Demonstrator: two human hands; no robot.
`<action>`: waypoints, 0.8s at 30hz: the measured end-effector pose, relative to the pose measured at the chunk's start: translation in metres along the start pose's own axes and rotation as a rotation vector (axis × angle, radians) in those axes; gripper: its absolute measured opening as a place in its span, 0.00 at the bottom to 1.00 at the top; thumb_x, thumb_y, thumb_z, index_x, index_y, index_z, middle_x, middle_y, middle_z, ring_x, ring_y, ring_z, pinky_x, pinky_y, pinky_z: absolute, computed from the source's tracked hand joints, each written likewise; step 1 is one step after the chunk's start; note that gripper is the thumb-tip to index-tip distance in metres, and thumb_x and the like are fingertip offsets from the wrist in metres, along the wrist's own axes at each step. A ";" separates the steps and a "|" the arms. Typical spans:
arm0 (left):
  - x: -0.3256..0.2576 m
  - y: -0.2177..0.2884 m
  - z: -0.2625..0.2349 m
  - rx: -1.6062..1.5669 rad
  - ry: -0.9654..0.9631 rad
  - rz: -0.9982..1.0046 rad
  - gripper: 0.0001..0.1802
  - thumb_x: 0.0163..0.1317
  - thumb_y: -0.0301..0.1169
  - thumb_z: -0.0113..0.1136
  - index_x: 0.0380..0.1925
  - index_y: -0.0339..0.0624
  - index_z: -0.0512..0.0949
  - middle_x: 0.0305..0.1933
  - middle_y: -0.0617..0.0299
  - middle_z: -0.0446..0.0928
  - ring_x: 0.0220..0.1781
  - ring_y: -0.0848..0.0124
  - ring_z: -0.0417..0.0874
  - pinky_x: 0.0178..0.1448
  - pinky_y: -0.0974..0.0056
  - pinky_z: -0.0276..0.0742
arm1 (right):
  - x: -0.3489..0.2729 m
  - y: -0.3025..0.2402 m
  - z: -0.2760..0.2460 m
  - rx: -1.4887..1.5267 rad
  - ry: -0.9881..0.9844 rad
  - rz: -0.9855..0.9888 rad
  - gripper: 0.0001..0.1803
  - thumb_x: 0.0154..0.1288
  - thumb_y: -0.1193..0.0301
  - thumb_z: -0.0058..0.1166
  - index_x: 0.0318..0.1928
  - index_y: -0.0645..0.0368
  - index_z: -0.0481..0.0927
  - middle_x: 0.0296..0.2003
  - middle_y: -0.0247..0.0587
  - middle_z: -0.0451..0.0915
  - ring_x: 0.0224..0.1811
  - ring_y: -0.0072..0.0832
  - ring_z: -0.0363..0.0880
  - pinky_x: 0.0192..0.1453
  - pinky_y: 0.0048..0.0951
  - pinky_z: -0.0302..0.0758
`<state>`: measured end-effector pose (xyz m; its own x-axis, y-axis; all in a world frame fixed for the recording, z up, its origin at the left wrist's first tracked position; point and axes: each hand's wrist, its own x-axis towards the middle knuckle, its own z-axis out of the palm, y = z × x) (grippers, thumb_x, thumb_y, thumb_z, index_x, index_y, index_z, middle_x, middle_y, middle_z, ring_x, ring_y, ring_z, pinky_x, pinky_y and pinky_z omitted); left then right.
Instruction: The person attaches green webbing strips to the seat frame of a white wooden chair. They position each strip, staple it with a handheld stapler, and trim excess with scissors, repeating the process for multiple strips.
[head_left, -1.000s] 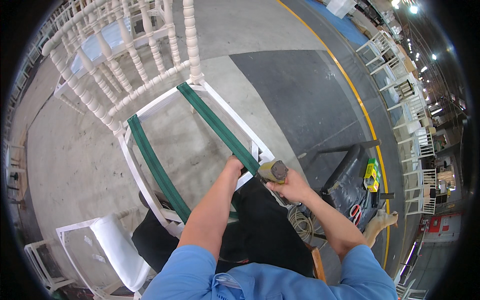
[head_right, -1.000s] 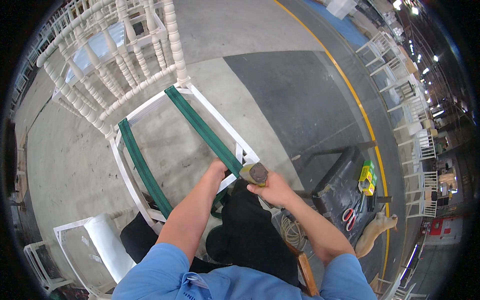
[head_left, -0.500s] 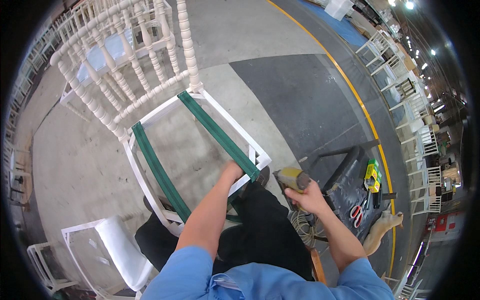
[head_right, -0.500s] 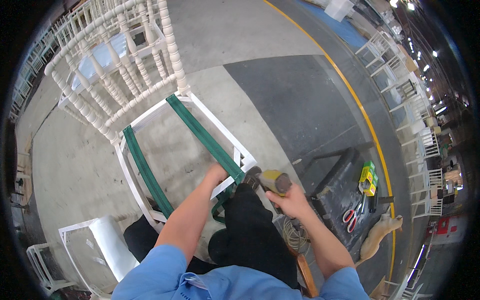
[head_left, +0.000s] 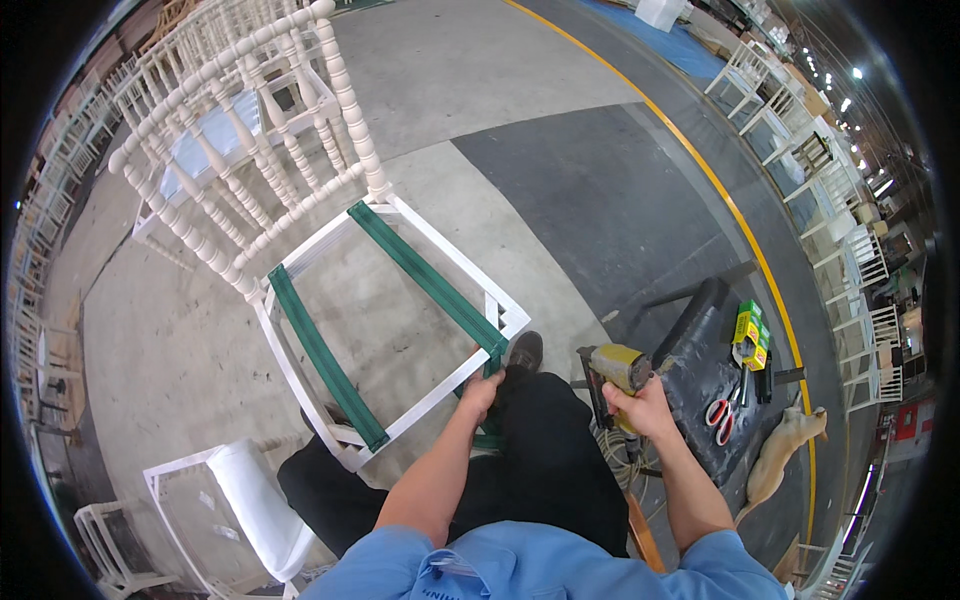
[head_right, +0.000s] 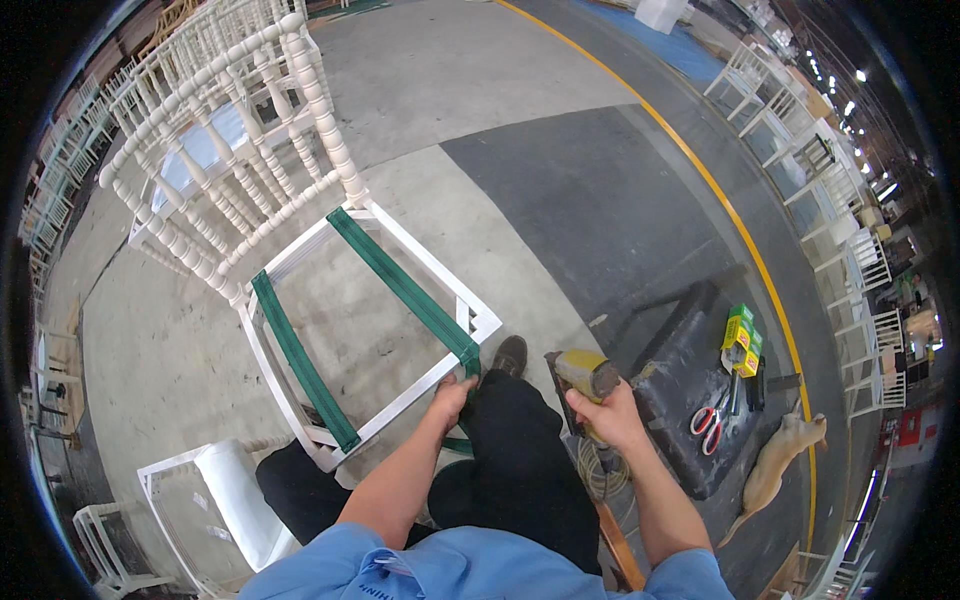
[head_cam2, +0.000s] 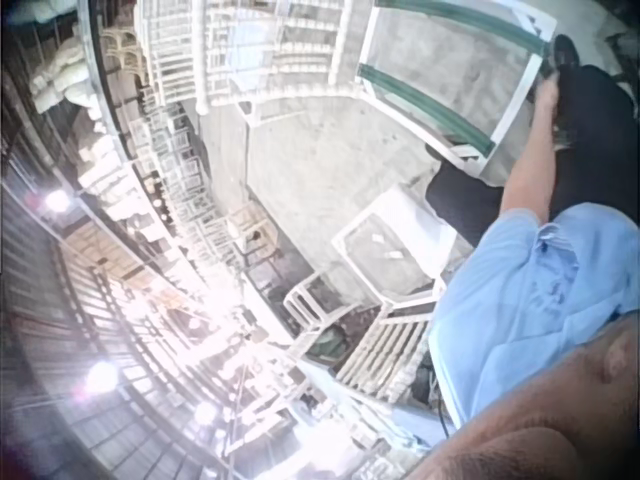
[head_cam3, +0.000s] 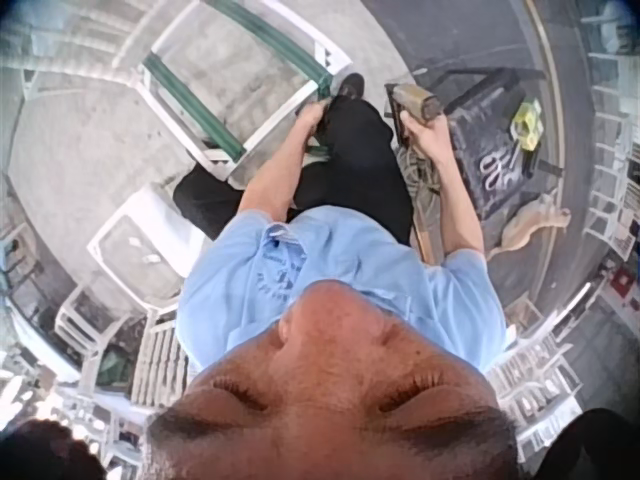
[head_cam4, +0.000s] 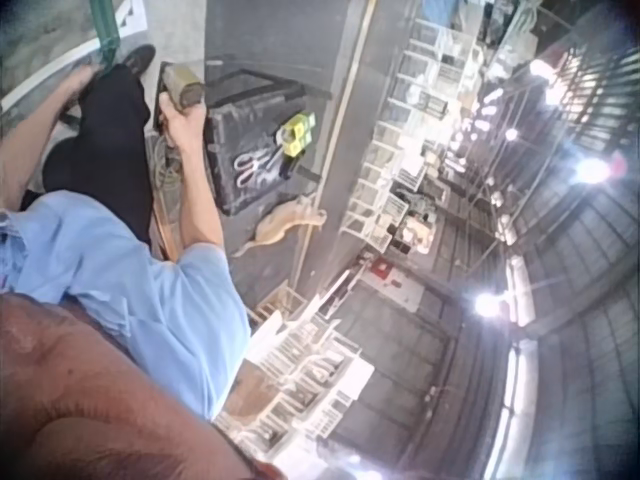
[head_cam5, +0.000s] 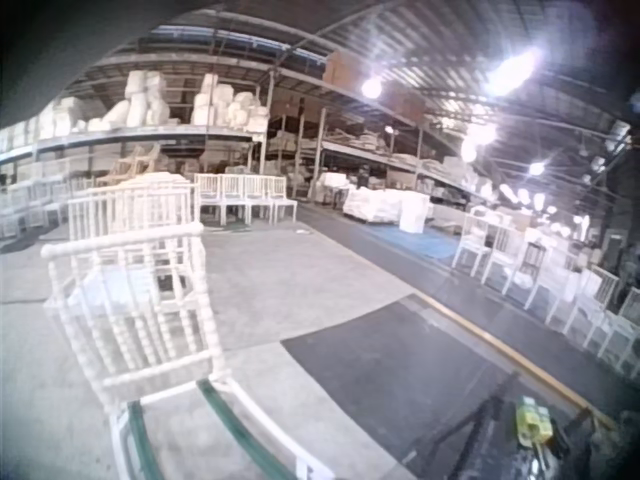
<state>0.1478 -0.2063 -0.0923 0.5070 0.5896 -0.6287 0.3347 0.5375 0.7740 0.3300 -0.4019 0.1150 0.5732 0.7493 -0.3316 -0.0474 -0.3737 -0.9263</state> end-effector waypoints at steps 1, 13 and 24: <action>0.003 0.000 0.001 -0.039 0.012 -0.072 0.35 0.72 0.41 0.65 0.75 0.43 0.71 0.78 0.43 0.70 0.80 0.50 0.69 0.80 0.56 0.64 | -0.002 -0.002 0.000 0.005 -0.006 -0.008 0.20 0.71 0.73 0.69 0.60 0.63 0.81 0.38 0.32 0.83 0.28 0.18 0.77 0.32 0.26 0.77; -0.043 0.113 -0.045 -0.513 -0.114 0.035 0.16 0.83 0.37 0.50 0.53 0.36 0.79 0.50 0.55 0.90 0.32 0.70 0.85 0.38 0.65 0.81 | 0.052 -0.015 0.043 -0.160 -0.219 0.102 0.22 0.70 0.67 0.72 0.60 0.60 0.82 0.39 0.30 0.84 0.28 0.17 0.75 0.31 0.24 0.74; -0.003 0.114 -0.058 -0.530 -0.133 -0.038 0.18 0.83 0.35 0.45 0.59 0.32 0.76 0.54 0.52 0.90 0.34 0.75 0.83 0.29 0.69 0.73 | 0.102 -0.031 0.099 -0.465 -0.295 0.094 0.26 0.68 0.60 0.73 0.60 0.61 0.82 0.36 0.34 0.88 0.30 0.23 0.81 0.38 0.31 0.80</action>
<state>0.1390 -0.1118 -0.0066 0.6097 0.5014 -0.6140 -0.0741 0.8072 0.5856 0.3084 -0.2600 0.0921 0.3271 0.7977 -0.5066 0.3168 -0.5976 -0.7366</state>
